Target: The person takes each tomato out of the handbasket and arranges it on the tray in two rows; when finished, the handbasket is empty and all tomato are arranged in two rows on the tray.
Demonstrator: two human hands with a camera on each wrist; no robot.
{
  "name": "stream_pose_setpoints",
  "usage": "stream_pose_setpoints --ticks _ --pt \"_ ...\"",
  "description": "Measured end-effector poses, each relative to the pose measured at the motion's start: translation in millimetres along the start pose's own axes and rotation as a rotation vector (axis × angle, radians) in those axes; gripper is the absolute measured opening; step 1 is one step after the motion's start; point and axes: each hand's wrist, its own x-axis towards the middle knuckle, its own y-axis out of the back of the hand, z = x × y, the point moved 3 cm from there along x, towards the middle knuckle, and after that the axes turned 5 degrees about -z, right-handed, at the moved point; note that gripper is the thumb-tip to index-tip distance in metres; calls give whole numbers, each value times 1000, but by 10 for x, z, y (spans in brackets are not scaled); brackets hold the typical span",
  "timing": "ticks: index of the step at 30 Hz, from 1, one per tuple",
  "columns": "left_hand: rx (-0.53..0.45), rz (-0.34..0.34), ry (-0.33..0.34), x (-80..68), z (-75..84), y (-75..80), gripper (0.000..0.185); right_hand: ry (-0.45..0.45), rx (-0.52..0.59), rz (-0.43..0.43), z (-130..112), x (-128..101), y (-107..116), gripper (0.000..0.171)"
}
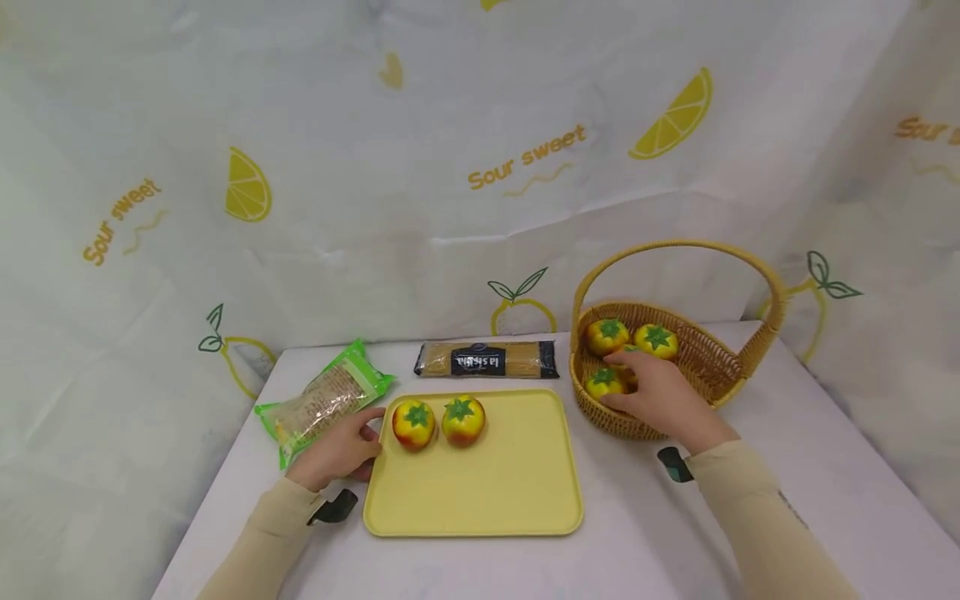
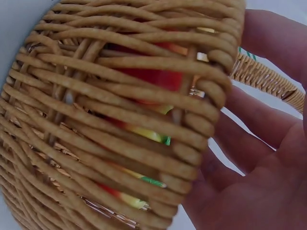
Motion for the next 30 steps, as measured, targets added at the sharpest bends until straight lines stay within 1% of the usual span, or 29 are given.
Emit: stream_pose_setpoints --ticks 10,17,23,30 --pt "8 5 -2 -5 18 -17 62 23 -47 -38 59 78 -19 64" --pt "3 6 -5 -19 42 -5 63 28 -48 -47 56 112 -37 61" --pt "8 7 -17 -16 34 -3 63 36 -56 -26 35 77 1 62" --pt "2 7 -13 -12 19 -4 63 9 -41 14 -47 -1 90 71"
